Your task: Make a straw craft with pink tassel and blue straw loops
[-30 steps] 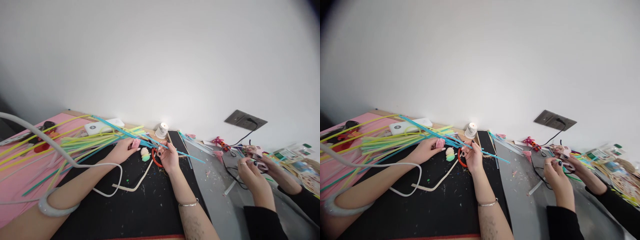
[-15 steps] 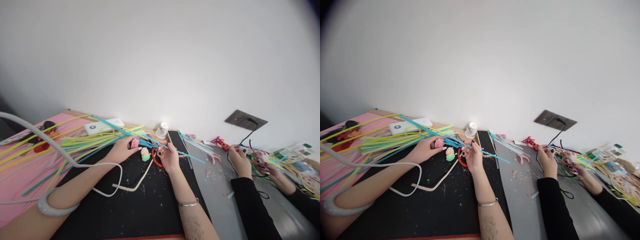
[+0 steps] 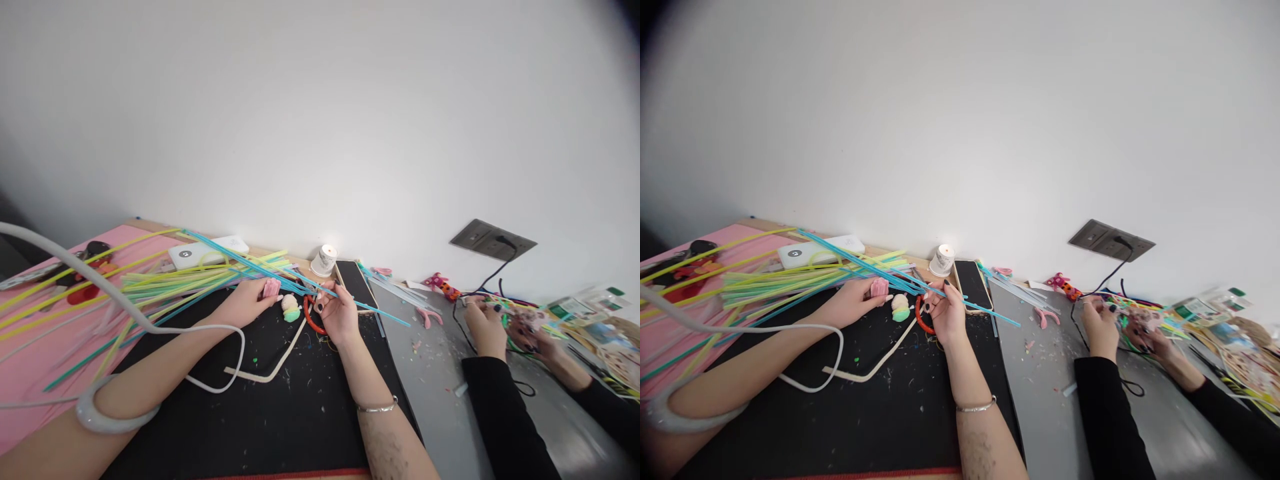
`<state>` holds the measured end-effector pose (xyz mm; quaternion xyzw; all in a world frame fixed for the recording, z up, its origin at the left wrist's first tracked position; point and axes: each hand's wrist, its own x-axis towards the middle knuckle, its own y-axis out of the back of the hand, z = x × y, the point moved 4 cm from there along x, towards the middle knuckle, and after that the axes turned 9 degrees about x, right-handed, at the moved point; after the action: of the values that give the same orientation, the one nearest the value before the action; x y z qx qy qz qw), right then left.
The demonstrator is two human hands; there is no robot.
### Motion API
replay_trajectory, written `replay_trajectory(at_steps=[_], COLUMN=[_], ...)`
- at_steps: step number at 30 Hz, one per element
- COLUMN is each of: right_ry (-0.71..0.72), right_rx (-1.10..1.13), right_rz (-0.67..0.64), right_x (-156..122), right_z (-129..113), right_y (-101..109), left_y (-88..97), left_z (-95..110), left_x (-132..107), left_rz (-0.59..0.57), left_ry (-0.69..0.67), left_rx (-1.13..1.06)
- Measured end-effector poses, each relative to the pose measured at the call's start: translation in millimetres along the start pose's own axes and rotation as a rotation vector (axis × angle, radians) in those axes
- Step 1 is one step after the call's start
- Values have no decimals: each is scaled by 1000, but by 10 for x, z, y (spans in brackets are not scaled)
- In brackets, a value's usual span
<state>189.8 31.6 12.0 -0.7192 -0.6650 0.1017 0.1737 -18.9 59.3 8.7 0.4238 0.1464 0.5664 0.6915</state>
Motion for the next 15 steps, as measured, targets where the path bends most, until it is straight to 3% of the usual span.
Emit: replay_trajectory(at_steps=[15], right_ry=[11], right_rx=[-84], right_rz=[-34], right_x=[3], right_z=[2], right_y=[-18], left_y=[31], left_z=[50], left_x=[-25], left_rz=[-1], left_ry=[30], left_rx=[-18])
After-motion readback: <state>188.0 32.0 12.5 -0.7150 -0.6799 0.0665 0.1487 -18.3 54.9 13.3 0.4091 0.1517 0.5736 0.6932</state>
